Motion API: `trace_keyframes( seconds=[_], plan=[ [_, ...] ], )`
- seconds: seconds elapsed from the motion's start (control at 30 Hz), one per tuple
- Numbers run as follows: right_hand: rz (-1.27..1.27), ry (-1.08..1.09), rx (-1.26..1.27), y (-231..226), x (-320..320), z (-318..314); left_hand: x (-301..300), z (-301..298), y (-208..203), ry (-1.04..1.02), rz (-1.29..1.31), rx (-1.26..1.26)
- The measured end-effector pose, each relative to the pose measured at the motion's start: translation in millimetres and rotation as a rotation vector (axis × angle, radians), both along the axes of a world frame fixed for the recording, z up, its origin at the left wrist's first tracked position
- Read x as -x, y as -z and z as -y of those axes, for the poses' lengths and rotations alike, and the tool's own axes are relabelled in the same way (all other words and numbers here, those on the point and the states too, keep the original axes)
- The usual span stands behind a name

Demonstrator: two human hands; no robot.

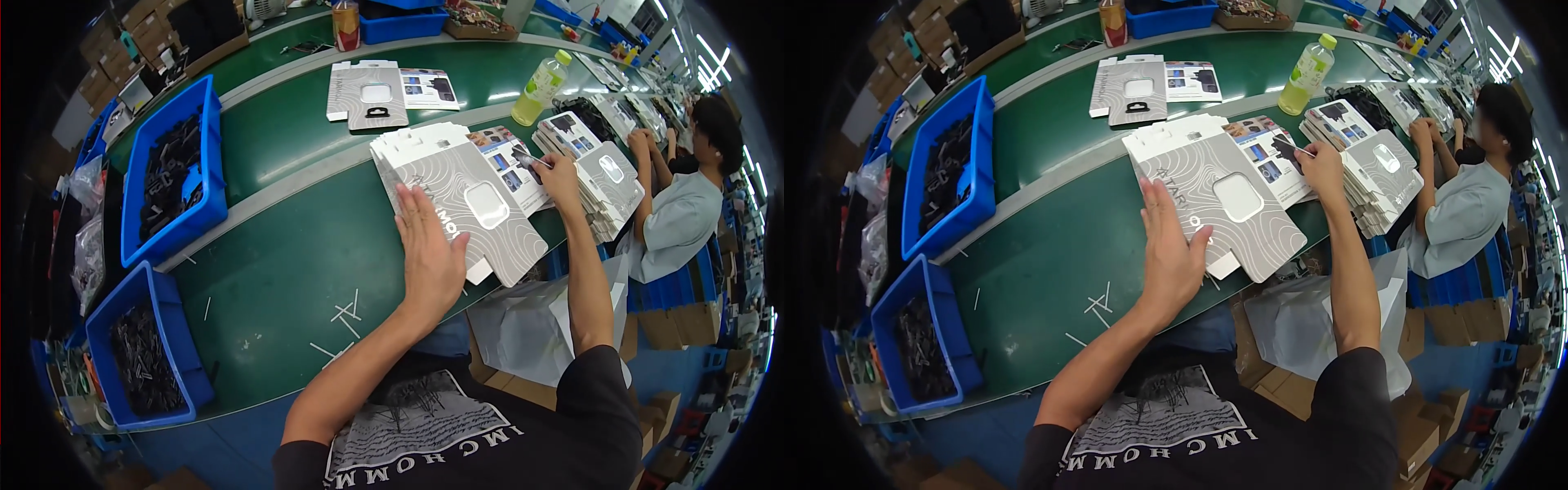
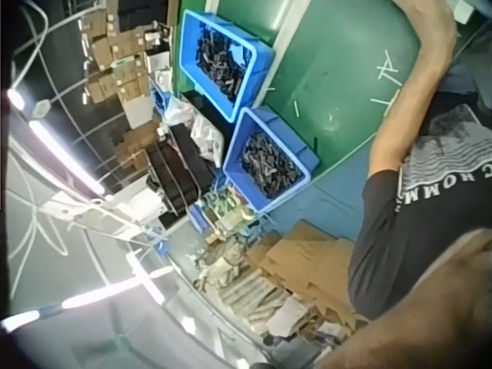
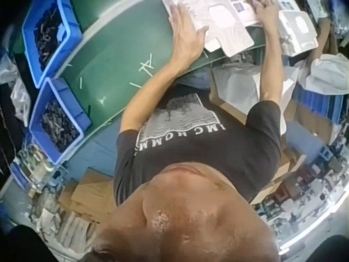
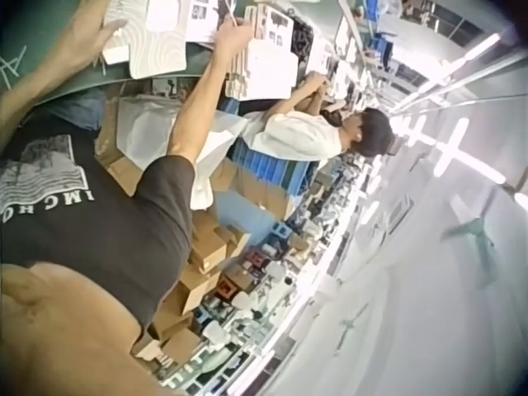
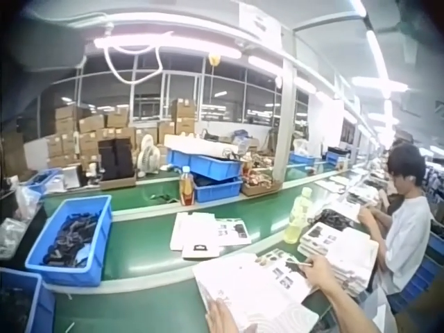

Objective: Assembling and packaging small black rod components into white cardboard holders on a factory production line.

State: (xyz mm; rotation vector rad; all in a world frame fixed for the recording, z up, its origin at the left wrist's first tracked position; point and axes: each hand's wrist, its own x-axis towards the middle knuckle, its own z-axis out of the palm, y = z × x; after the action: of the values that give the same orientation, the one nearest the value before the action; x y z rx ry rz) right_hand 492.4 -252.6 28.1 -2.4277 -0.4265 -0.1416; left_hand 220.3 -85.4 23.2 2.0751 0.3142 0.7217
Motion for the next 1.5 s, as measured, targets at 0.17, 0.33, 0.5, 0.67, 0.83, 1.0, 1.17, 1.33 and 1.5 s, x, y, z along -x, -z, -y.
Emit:
trace_keyframes(
  seconds=[0.17,0.33,0.5,0.67,0.83,1.0,1.17,1.33,1.5],
  plan=[
    [-0.096,-0.013,-0.18,1.7,1.7,14.2,-1.6,-0.7,0.4,-0.039,0.002,-0.072],
    [-0.209,0.036,-0.309,-7.5,12.8,14.7,0.4,-12.2,2.9,-0.032,-0.011,-0.066],
    [-0.208,0.039,-0.387,-13.8,16.5,17.2,-1.0,-20.2,5.5,-0.046,-0.023,-0.064],
    [-0.173,-0.044,-0.42,-29.1,18.4,19.2,0.4,-28.1,8.8,-0.078,0.109,-0.05],
    [-0.185,-0.105,-0.412,-19.7,5.4,31.1,3.2,-35.2,0.2,-0.053,0.31,-0.039],
    [-0.296,-0.132,-0.491,-38.4,21.2,9.4,6.9,-52.7,-9.8,-0.079,0.415,0.082],
    [-0.257,-0.17,-0.534,-72.6,67.1,-30.5,24.6,-72.3,-15.3,-0.082,0.455,0.418],
    [-0.121,-0.306,-0.318,-53.2,42.3,-43.3,66.9,-93.8,-19.3,-0.123,0.452,0.788],
    [-0.141,-0.246,-0.05,-47.2,43.7,-54.6,130.7,-106.7,-12.7,-0.19,0.515,1.277]
  ],
)
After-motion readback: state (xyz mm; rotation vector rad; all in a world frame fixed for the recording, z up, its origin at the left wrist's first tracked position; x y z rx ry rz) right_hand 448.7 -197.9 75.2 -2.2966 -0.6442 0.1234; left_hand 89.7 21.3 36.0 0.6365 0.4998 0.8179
